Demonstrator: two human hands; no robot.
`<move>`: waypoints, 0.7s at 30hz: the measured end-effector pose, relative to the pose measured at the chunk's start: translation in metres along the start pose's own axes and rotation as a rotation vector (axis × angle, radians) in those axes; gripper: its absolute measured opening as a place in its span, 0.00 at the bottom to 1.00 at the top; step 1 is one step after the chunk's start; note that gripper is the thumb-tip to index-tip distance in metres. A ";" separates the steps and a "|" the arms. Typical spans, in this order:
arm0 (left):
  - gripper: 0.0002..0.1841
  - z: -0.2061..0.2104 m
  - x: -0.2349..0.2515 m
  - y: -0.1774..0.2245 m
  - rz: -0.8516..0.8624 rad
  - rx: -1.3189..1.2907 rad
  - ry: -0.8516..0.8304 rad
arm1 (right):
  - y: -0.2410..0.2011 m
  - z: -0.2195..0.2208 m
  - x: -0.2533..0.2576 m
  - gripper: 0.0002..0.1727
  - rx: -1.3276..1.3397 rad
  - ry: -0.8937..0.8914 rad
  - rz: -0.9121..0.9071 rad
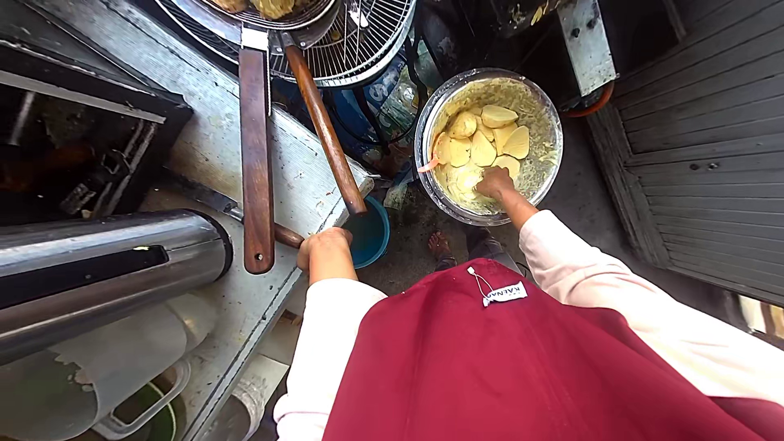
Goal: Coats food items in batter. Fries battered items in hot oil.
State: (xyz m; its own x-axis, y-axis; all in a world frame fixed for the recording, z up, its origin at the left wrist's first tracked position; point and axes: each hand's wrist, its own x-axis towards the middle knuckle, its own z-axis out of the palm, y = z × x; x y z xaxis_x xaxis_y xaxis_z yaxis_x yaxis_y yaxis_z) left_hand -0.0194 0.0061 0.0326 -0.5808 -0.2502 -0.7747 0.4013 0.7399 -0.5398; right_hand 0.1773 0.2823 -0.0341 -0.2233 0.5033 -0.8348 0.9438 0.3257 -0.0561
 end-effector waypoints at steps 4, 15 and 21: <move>0.26 0.000 0.002 0.001 -0.007 0.007 -0.003 | 0.002 0.011 0.019 0.29 0.196 -0.001 0.023; 0.26 0.000 0.004 0.002 -0.037 -0.027 -0.020 | 0.008 0.004 0.039 0.15 0.215 -0.065 -0.239; 0.27 -0.002 0.000 0.003 -0.033 0.008 -0.028 | 0.005 -0.006 0.041 0.15 0.375 -0.202 -0.267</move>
State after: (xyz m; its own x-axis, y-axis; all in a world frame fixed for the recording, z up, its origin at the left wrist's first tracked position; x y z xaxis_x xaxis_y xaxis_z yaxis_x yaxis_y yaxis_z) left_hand -0.0194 0.0093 0.0312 -0.5735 -0.2923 -0.7653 0.3879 0.7259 -0.5680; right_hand 0.1710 0.3090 -0.0649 -0.4526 0.2640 -0.8517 0.8909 0.0934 -0.4445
